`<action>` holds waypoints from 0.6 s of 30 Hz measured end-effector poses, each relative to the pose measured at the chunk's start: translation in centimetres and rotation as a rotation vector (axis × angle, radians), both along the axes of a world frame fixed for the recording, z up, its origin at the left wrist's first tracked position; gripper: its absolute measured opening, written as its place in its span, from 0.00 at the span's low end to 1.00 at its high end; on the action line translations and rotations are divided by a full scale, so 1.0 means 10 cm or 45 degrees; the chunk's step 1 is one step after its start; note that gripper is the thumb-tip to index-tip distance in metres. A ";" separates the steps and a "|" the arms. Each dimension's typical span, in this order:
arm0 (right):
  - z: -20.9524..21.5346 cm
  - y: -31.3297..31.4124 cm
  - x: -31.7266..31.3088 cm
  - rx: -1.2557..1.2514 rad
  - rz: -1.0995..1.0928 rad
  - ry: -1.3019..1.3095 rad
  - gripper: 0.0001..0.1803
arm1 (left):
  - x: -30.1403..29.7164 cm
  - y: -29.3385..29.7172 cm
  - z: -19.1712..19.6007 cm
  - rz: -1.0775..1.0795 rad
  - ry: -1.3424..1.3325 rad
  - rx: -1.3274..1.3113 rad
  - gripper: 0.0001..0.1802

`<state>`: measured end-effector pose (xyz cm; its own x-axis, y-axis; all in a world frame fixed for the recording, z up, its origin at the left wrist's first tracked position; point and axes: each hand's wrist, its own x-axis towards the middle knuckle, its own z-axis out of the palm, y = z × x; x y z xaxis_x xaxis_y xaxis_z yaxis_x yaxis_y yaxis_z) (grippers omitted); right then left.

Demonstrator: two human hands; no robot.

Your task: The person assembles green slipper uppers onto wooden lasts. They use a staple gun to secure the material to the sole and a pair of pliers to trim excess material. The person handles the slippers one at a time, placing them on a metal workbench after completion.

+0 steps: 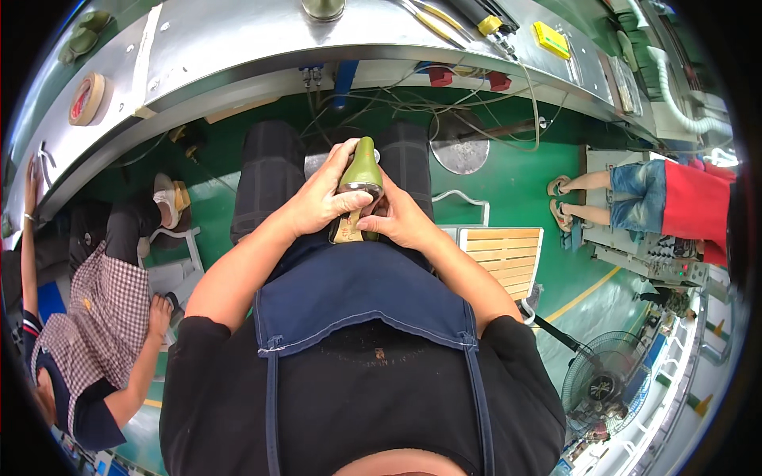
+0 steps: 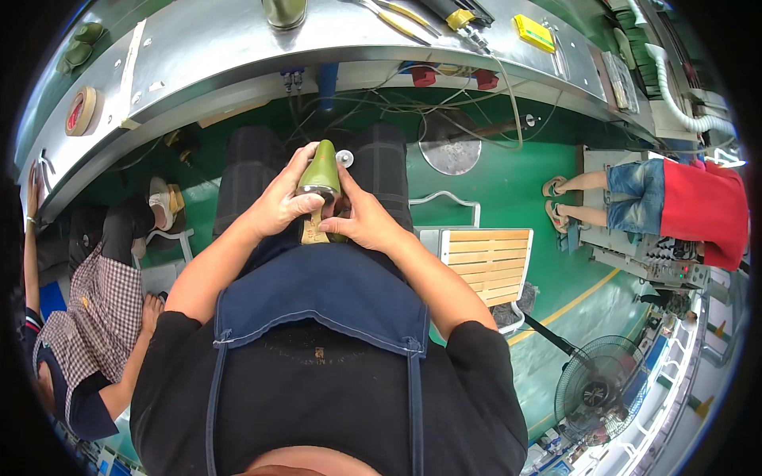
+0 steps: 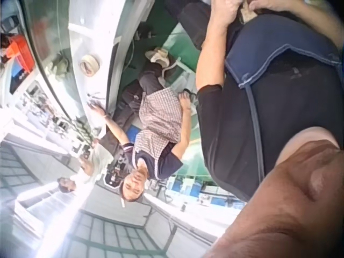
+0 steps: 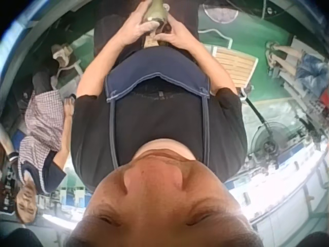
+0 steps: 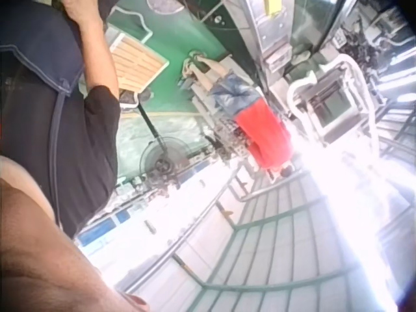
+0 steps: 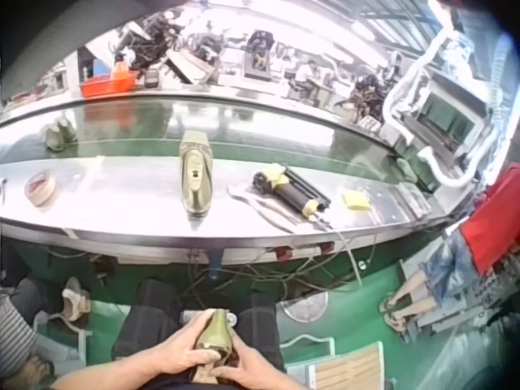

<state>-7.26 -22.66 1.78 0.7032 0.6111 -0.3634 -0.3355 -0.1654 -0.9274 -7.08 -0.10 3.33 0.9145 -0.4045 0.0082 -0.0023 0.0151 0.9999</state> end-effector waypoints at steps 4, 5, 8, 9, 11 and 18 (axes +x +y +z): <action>0.01 0.07 -0.02 -0.021 -0.047 -0.143 0.70 | -0.07 -0.05 0.01 0.041 -0.124 0.173 0.57; 0.00 0.07 -0.03 -0.030 -0.057 -0.156 0.69 | -0.10 -0.06 0.00 0.041 -0.142 0.213 0.61; 0.48 0.18 0.06 -0.265 -0.031 -0.399 0.67 | -0.15 0.03 0.20 -0.023 -0.005 0.086 0.74; 0.53 0.18 0.10 -0.315 -0.005 -0.620 0.67 | -0.13 0.09 0.27 -0.034 0.113 -0.161 0.78; 0.90 0.29 0.20 -0.367 -0.047 -0.992 0.59 | -0.13 0.18 0.47 0.046 0.297 -0.514 0.77; 1.61 0.73 1.00 -0.376 0.123 -2.378 0.30 | -0.02 0.42 1.52 0.226 0.314 -0.490 0.63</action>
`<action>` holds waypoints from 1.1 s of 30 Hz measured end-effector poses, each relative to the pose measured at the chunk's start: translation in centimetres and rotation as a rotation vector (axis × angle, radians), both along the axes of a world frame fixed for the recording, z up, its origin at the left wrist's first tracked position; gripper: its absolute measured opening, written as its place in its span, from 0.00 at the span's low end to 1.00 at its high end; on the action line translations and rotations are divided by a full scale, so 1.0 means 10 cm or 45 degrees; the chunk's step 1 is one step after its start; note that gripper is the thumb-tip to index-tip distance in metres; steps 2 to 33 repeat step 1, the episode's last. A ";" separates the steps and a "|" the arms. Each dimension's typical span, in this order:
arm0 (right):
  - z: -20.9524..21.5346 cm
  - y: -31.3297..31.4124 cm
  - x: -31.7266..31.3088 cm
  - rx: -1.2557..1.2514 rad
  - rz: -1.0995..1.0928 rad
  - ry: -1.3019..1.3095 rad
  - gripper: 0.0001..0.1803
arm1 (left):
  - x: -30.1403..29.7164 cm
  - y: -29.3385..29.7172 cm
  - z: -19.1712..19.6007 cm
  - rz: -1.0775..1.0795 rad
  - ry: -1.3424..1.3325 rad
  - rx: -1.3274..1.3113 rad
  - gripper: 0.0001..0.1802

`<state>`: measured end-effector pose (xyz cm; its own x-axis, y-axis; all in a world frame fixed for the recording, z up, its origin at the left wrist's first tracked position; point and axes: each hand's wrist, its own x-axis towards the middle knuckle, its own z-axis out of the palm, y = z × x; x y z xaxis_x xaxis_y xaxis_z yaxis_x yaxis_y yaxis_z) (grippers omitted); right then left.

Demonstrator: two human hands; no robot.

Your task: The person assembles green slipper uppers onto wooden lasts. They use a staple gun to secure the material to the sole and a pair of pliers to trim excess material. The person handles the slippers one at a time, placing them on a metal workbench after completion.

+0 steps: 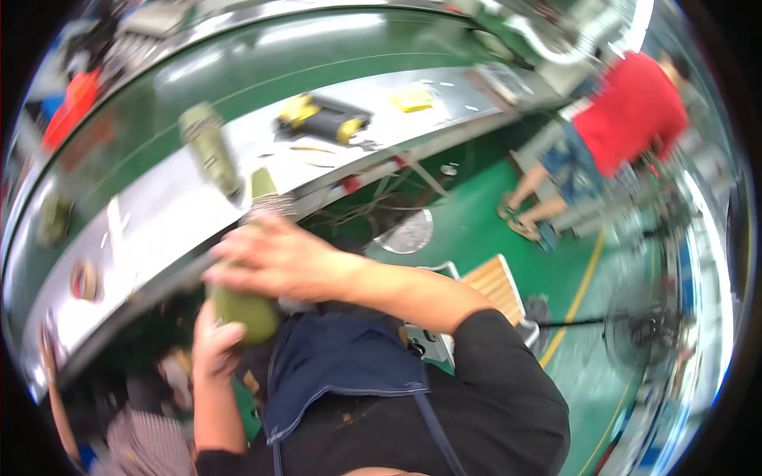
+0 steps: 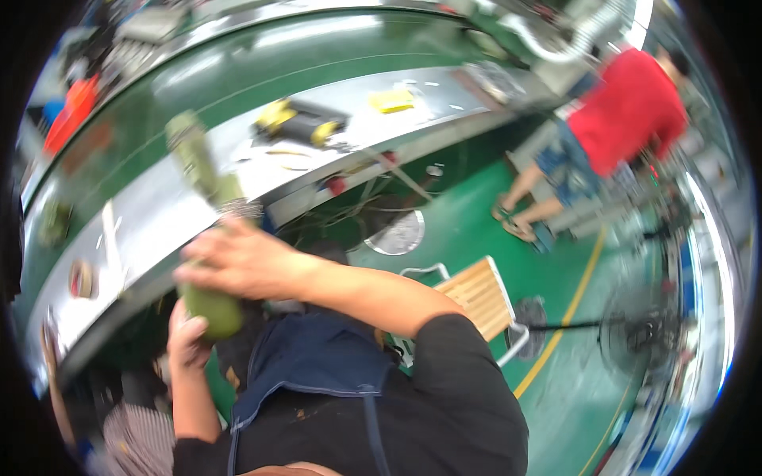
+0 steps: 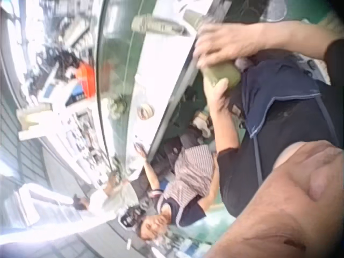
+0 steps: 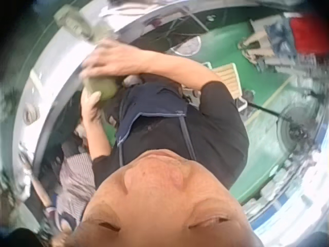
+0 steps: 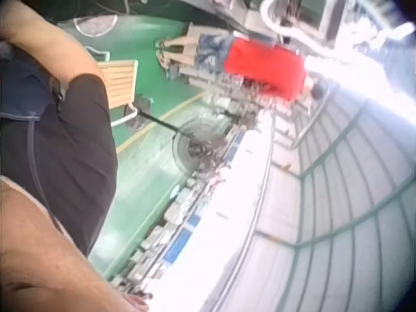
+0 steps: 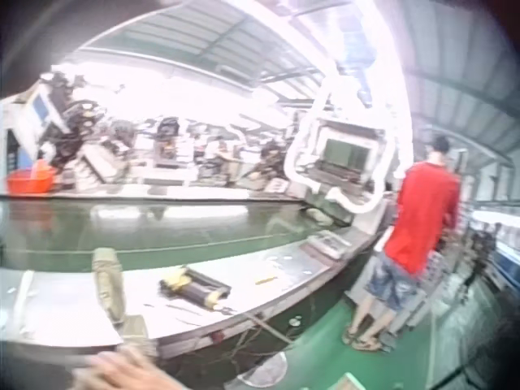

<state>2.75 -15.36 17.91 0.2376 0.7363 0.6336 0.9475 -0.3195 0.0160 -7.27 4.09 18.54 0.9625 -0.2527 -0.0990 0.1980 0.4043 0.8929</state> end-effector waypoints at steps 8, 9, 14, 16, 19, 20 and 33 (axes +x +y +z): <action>0.12 -0.22 0.03 -0.018 -0.102 -0.051 0.30 | 0.19 -0.15 0.06 -0.102 -0.051 -0.018 0.63; 0.12 -0.22 0.03 -0.018 -0.102 -0.051 0.30 | 0.19 -0.15 0.06 -0.102 -0.051 -0.018 0.63; 0.12 -0.22 0.03 -0.018 -0.102 -0.051 0.30 | 0.19 -0.15 0.06 -0.102 -0.051 -0.018 0.63; 0.12 -0.22 0.03 -0.018 -0.102 -0.051 0.30 | 0.19 -0.15 0.06 -0.102 -0.051 -0.018 0.63; 0.12 -0.22 0.03 -0.018 -0.102 -0.051 0.30 | 0.19 -0.15 0.06 -0.102 -0.051 -0.018 0.63; 0.12 -0.22 0.03 -0.018 -0.102 -0.051 0.30 | 0.19 -0.15 0.06 -0.102 -0.051 -0.018 0.63; 0.12 -0.22 0.03 -0.018 -0.102 -0.051 0.30 | 0.19 -0.15 0.06 -0.102 -0.051 -0.018 0.63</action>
